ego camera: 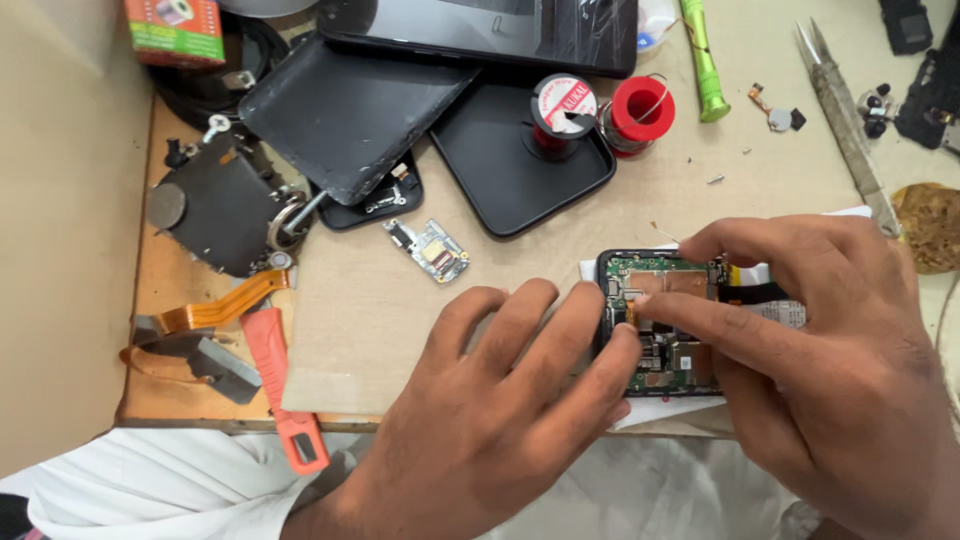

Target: The person repairs a disassembled smartphone at a cluttered workbench. They use tweezers to work on the exposed motherboard and battery, press and seat internal components and flex cables, briefly handle the phone's back cover, and pick up a green screwdriver near the end.

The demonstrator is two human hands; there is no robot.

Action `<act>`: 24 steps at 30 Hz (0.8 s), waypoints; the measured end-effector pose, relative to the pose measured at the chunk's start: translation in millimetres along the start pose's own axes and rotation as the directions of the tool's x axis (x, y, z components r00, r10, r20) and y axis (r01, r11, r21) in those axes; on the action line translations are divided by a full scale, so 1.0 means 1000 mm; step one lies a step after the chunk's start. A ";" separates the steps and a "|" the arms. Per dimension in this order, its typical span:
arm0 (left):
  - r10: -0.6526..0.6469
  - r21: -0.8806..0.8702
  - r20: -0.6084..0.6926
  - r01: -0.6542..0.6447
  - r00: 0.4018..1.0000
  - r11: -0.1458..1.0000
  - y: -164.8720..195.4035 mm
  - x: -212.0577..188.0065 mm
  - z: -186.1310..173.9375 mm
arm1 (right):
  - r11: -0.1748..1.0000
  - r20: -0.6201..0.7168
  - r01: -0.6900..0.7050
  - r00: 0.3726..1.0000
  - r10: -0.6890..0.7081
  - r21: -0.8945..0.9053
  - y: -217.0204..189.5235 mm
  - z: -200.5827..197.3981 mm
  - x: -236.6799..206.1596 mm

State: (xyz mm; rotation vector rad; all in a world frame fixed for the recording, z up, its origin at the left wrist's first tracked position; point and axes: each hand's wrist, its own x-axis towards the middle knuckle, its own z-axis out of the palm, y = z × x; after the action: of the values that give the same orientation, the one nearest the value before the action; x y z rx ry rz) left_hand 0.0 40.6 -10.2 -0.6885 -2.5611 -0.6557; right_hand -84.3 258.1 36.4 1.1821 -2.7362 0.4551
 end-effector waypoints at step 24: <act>-0.003 -0.065 -0.020 0.002 1.000 0.998 -0.003 0.001 -0.004 | 0.994 -0.154 -0.014 0.988 0.030 0.105 -0.013 0.010 -0.001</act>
State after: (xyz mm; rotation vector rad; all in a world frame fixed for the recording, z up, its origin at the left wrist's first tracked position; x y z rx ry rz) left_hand -1.9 36.7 -7.5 -0.6965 -2.5329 -0.7460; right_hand -73.6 247.3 30.0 1.0893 -2.6231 0.6696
